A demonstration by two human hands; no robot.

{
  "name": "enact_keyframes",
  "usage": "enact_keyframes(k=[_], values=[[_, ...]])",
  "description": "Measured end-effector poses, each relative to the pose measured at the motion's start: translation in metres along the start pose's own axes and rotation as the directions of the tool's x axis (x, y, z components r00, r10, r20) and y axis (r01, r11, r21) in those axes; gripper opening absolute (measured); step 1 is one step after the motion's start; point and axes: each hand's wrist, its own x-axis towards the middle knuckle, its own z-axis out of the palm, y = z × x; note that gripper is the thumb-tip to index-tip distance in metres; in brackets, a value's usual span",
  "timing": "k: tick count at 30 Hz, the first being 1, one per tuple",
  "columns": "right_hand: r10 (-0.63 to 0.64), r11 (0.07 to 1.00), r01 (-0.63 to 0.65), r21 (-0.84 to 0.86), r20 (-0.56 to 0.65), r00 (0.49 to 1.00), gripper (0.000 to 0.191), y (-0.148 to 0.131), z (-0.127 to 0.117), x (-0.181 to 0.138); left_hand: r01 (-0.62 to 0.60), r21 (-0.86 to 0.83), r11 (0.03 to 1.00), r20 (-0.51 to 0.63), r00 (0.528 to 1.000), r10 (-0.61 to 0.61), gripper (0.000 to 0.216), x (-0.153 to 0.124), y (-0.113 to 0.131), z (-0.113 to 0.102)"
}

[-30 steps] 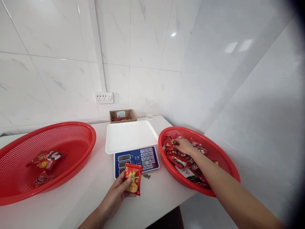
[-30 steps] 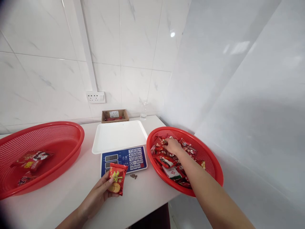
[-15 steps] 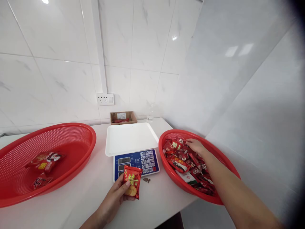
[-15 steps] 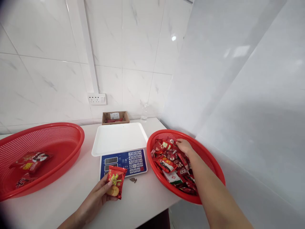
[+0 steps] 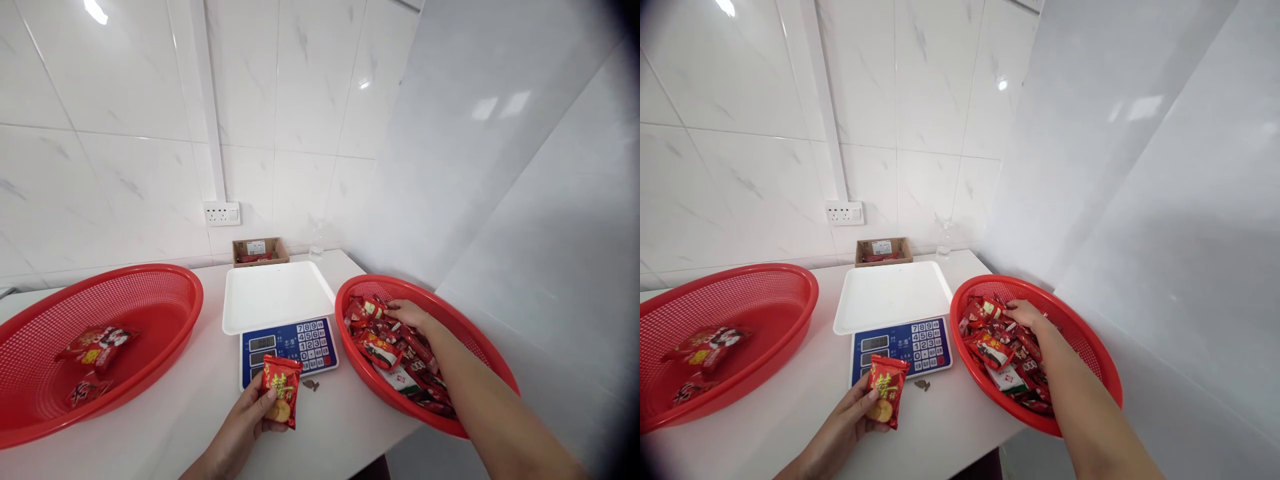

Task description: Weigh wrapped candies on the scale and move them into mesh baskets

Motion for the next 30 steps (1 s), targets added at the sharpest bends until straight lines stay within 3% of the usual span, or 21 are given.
enact_keyframes(k=[8,13,16,21,25,30], values=[[0.076,0.982,-0.088,0.165,0.078,0.994,0.043,-0.021,-0.026,-0.039,0.024,0.012,1.0,0.005,1.0,-0.024,0.072,0.0,0.001,0.0],[0.079,0.977,-0.126,0.173,0.253,0.964,0.063,-0.011,-0.031,-0.063,0.015,0.031,0.999,0.021,1.0,-0.015,0.066,0.001,0.003,0.001],[0.034,0.971,-0.104,0.216,0.306,0.951,0.057,-0.002,-0.026,-0.074,0.019,0.035,0.999,0.026,0.999,-0.02,0.064,0.001,0.003,0.002],[-0.124,0.948,0.06,0.312,0.189,0.974,0.046,-0.001,-0.025,-0.091,0.026,0.035,0.999,0.014,1.0,-0.027,0.067,0.0,0.004,0.003],[-0.199,0.977,0.187,0.106,0.119,0.973,0.029,-0.007,-0.023,-0.098,0.025,0.025,0.999,0.005,1.0,-0.025,0.066,0.0,0.005,0.004],[-0.249,0.959,0.244,-0.146,-0.018,0.968,0.028,-0.013,-0.014,-0.094,0.01,0.039,0.999,0.032,0.999,-0.011,0.061,-0.001,0.004,0.004]])
